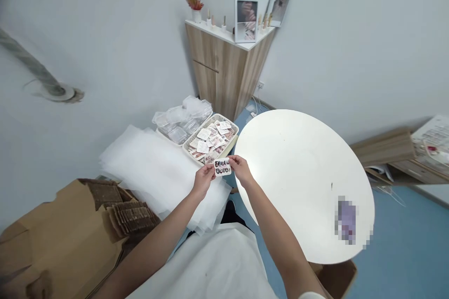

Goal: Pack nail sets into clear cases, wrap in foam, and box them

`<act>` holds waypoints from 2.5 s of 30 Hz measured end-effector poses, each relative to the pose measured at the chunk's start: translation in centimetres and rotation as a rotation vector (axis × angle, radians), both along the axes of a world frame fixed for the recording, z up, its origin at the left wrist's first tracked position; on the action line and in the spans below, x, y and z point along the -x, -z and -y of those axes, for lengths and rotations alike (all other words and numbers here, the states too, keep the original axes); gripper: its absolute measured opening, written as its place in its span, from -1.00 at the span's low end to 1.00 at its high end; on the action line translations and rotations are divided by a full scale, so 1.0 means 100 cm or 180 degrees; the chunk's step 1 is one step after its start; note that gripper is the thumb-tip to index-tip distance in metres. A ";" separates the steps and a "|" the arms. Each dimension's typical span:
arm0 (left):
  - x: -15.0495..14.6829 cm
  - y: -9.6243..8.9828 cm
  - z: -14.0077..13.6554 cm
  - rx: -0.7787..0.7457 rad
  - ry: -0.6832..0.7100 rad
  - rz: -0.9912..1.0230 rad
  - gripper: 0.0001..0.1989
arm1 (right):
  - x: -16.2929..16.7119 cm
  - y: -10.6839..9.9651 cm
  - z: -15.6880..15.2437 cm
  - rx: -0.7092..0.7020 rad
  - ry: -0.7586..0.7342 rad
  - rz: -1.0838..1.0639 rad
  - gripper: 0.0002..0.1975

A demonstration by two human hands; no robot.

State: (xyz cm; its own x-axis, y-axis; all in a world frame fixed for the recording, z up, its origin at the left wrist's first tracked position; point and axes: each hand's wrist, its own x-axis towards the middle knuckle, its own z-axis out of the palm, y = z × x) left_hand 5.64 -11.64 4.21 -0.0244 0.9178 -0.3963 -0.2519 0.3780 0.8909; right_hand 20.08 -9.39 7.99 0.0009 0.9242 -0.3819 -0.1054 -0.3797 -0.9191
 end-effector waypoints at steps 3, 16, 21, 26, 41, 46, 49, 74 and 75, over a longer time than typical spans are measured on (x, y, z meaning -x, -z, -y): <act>-0.016 -0.003 0.009 -0.0101 0.0238 -0.0019 -0.77 | -0.021 -0.005 0.024 -0.0131 0.0150 0.0149 -0.69; -0.136 -0.019 0.058 -0.0620 0.1587 -0.0423 -0.77 | -0.149 -0.007 0.149 -0.0347 0.0894 0.0882 -0.60; -0.182 -0.020 0.080 -0.0570 0.1869 -0.0443 -0.70 | -0.194 0.002 0.185 -0.0121 0.1256 0.0385 -0.75; -0.216 -0.016 0.098 -0.0110 0.1795 -0.0272 -0.63 | -0.219 0.016 0.208 0.0197 0.1704 -0.0575 -0.74; -0.232 -0.007 0.085 -0.0208 0.2093 -0.0432 -0.68 | -0.241 0.028 0.195 0.0309 0.1110 -0.0230 -0.70; -0.207 0.004 0.059 -0.0179 0.2214 -0.0694 -0.72 | -0.221 0.036 0.158 0.0246 0.0698 0.0186 -0.75; -0.184 0.013 0.043 0.0032 0.1881 -0.0781 -0.69 | -0.199 0.044 0.137 0.0455 0.0727 -0.0021 -0.80; -0.082 0.083 -0.041 -0.0428 0.1857 -0.1473 -0.54 | -0.063 0.097 0.033 0.0795 0.0098 0.2929 -0.56; -0.078 0.081 -0.039 -0.0608 0.1937 -0.1663 -0.55 | -0.063 0.097 0.034 0.0839 -0.0013 0.3024 -0.56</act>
